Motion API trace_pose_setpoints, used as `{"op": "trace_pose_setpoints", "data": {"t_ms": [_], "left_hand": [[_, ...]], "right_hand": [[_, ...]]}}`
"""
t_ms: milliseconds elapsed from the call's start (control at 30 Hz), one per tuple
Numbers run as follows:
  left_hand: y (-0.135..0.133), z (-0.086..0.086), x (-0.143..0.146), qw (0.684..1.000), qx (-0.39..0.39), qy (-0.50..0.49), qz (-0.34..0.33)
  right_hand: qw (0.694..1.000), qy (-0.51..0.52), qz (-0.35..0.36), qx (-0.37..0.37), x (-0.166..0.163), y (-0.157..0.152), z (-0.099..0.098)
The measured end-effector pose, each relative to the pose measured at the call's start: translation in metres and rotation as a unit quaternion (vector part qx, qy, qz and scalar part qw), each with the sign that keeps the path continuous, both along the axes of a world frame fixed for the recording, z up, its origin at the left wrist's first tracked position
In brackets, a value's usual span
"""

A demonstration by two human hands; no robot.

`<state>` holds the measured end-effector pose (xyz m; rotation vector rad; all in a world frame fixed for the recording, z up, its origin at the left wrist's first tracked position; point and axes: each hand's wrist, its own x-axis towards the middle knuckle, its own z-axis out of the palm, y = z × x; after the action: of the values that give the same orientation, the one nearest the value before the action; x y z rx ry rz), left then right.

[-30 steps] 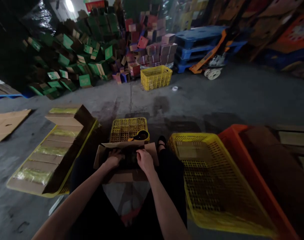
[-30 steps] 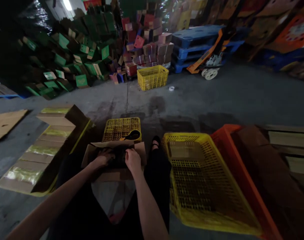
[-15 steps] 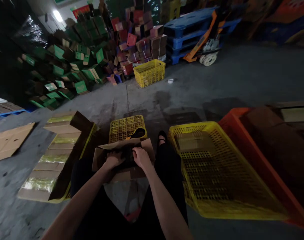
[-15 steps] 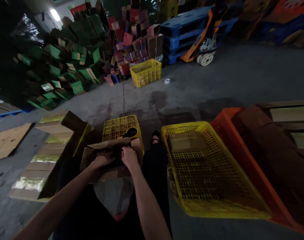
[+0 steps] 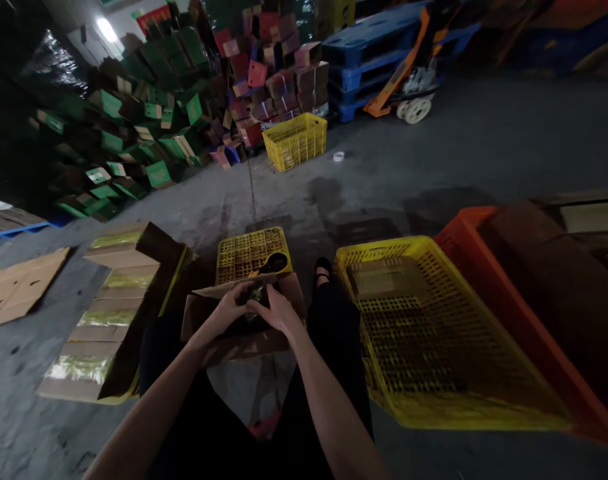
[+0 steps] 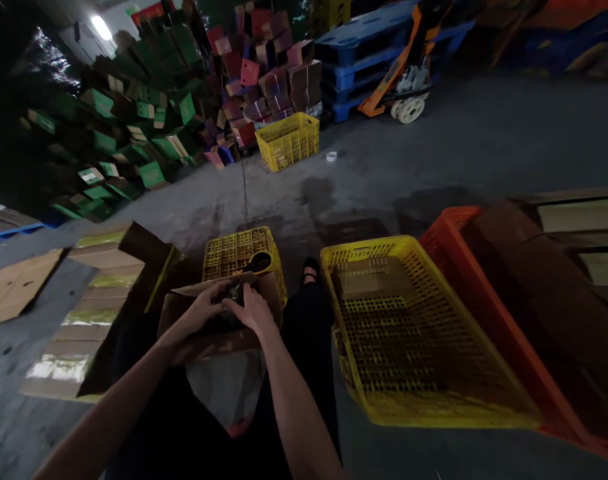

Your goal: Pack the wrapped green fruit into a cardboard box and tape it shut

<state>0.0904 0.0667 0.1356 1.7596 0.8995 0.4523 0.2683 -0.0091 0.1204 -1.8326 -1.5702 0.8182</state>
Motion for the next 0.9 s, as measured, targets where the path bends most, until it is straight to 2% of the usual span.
{"op": "trace_pose_setpoints", "data": {"t_ms": [67,133,200,267,400,467,567,700,833,900], "left_hand": [[0.0,0.004,0.004,0.998,-0.062,-0.015,-0.02],[0.007,0.004,-0.002,0.998,-0.064,0.018,-0.015],[0.017,-0.003,-0.016,0.994,0.029,0.097,0.028],[0.023,-0.014,-0.033,0.969,0.114,0.207,0.067],[0.009,-0.043,-0.056,0.925,0.14,0.351,0.041],[-0.002,-0.055,-0.058,0.908,0.159,0.384,0.059],[-0.007,-0.066,-0.057,0.914,0.156,0.366,0.077],[0.006,-0.066,-0.061,0.935,0.141,0.315,0.08],[0.008,-0.05,-0.061,0.976,0.032,0.169,0.131],[0.002,-0.035,-0.055,0.986,0.001,0.111,0.126]], "right_hand": [[1.0,0.006,-0.011,-0.006,0.001,0.0,0.003],[0.999,-0.022,-0.025,-0.004,0.001,-0.002,0.004],[0.998,-0.062,-0.03,0.0,-0.002,-0.005,0.003],[0.995,-0.095,-0.034,0.008,-0.009,-0.007,0.0],[0.991,-0.133,-0.032,0.011,-0.023,-0.009,-0.013],[0.99,-0.139,-0.024,0.021,-0.026,-0.008,-0.019],[0.988,-0.148,-0.021,0.04,-0.024,-0.008,-0.023],[0.986,-0.151,-0.026,0.069,-0.019,-0.007,-0.022],[0.997,-0.043,-0.005,0.07,-0.02,-0.004,-0.018],[0.997,0.049,0.022,0.061,-0.022,-0.002,-0.014]]}}
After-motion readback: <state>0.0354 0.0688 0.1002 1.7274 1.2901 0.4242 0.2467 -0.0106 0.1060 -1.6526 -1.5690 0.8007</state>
